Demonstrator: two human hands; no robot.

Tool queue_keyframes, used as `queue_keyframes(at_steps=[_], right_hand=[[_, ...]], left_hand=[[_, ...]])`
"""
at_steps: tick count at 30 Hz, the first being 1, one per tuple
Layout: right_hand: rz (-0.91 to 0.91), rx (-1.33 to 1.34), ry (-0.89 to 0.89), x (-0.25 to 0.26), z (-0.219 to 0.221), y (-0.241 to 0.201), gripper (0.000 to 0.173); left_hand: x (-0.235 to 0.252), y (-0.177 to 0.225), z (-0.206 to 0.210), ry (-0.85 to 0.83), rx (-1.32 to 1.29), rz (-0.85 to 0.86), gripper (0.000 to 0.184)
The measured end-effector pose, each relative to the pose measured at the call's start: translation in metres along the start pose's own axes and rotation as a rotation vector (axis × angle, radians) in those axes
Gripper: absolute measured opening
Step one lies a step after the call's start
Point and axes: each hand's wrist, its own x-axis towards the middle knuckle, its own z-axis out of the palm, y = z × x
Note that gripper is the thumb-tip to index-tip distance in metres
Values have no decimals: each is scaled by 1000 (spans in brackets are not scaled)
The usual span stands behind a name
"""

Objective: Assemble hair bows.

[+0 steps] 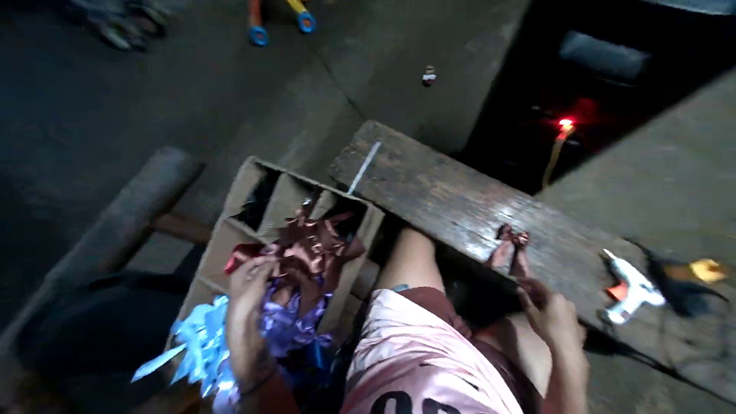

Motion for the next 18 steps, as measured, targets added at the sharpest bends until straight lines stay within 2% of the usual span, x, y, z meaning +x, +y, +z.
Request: queue_keyframes(at_steps=[4,6,8,11,13,15,18], right_hand=[[159,11,105,20,-11,10,31],[187,52,139,30,-5,19,31],[184,110,162,39,6,28,34],[191,208,195,50,26,39,41],[207,273,221,55,36,46,39],[212,324,256,57,43,52,32],[198,370,277,57,46,55,23]], left_hand=[[1,-5,-7,65,-52,-42,36],[2,-7,-13,108,-33,4,38],[-2,-4,-26,157,24,146,42],[-6,10,-50,192,-75,523,39],[-21,48,-42,51,-249,724,29],[-31,78,-7,-267,-423,847,25],[-58,125,101,-658,-337,754,17]])
